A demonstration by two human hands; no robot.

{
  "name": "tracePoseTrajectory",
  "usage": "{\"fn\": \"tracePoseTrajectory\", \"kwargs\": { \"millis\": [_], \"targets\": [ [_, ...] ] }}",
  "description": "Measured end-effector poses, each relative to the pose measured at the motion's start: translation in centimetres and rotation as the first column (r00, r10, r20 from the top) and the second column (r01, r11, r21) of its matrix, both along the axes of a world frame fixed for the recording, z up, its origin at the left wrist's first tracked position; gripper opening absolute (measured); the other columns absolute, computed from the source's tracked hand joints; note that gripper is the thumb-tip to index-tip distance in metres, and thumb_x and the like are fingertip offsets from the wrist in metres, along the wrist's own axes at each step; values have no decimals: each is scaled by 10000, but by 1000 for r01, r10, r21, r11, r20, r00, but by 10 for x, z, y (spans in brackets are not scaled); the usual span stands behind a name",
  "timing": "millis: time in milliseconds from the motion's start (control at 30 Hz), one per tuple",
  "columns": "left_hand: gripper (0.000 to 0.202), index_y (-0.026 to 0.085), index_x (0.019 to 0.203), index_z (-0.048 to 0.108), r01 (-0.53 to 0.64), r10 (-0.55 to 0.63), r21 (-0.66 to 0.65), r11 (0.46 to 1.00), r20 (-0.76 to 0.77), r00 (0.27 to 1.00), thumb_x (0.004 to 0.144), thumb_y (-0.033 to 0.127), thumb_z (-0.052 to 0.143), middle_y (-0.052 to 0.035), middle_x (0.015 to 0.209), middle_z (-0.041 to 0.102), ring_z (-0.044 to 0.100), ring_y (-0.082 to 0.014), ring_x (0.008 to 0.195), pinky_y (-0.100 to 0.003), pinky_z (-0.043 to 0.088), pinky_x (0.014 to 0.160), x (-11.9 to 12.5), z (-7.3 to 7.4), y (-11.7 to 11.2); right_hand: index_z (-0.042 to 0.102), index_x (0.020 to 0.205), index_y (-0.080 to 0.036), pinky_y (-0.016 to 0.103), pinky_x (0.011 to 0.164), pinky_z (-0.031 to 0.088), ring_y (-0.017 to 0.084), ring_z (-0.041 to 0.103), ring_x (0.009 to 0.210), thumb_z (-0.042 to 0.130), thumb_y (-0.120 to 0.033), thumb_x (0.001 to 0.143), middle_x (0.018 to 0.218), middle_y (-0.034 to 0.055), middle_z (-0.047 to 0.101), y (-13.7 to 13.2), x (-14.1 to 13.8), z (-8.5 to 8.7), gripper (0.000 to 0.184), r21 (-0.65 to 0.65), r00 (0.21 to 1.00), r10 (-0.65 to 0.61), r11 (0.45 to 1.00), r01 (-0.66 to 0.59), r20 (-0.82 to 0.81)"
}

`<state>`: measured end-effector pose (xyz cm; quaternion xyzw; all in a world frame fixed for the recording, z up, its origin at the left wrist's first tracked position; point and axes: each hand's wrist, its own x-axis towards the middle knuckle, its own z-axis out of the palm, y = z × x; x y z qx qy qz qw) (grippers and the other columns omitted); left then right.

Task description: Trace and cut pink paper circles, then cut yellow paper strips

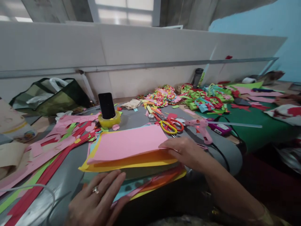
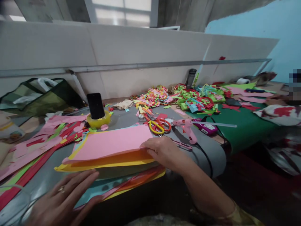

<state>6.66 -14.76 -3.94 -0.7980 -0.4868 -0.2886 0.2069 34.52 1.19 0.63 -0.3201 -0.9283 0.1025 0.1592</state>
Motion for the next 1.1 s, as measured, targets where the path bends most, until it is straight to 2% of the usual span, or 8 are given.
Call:
{"fn": "tracePoseTrajectory", "kwargs": {
  "millis": [133,267,367,467,533,633,833,1100],
  "targets": [
    [365,232,1121,592,-20,19,0,1000,-143,989,836,452,534,-82,1028,706,669,-267,893,-361,560,710,19,7,16,691,985,-212,236,755,459,155,649,847,459,-141,838,942,11,722,4,-5,0,284,-109,999,43,993,-41,15],
    [248,207,898,618,37,-49,-97,995,-122,991,864,426,507,-72,904,696,653,-230,834,-341,543,696,29,10,21,708,964,-196,211,710,439,149,647,823,466,-150,830,930,18,724,8,-10,6,281,-218,994,89,973,-75,58],
    [225,179,1028,603,0,-3,-32,999,-92,996,863,319,542,-87,1017,679,633,-232,903,-360,518,774,38,7,22,721,941,-184,217,688,429,159,644,793,475,-180,833,891,36,728,10,-13,7,269,-249,990,91,967,-62,108],
    [428,178,1165,563,-27,10,-108,994,-151,988,797,386,630,-83,1098,673,625,-257,963,-392,514,819,43,0,23,721,897,-182,210,644,409,146,630,730,479,-206,844,823,29,721,12,-14,6,249,-267,990,96,961,-67,100],
    [509,178,1129,589,-14,-19,-150,989,-213,977,723,471,681,-103,1105,676,636,-274,962,-388,533,788,42,-6,25,715,861,-177,202,616,391,129,609,686,476,-214,854,774,18,706,15,-15,5,242,-276,990,116,957,-90,80],
    [577,189,1060,624,-12,-8,-66,998,-299,954,627,562,712,-160,1114,669,653,-323,937,-420,552,715,37,-15,29,706,830,-159,197,588,374,117,578,647,492,-220,852,726,14,684,21,-15,2,223,-291,989,129,951,-104,67],
    [603,160,1014,631,83,-73,11,996,-366,928,619,614,675,-157,1032,704,691,-280,855,-345,571,648,31,-27,36,704,835,-146,195,599,363,118,570,673,505,-224,843,750,23,682,30,-20,2,214,-288,991,124,952,-107,42],
    [726,64,1273,497,-103,18,-272,957,-298,954,711,486,683,-165,1300,545,564,-305,1134,-404,528,879,43,-16,18,652,697,-150,207,522,313,115,489,568,493,-354,843,585,-5,564,62,-27,14,297,-117,999,42,992,-45,-30]
  ]
}}
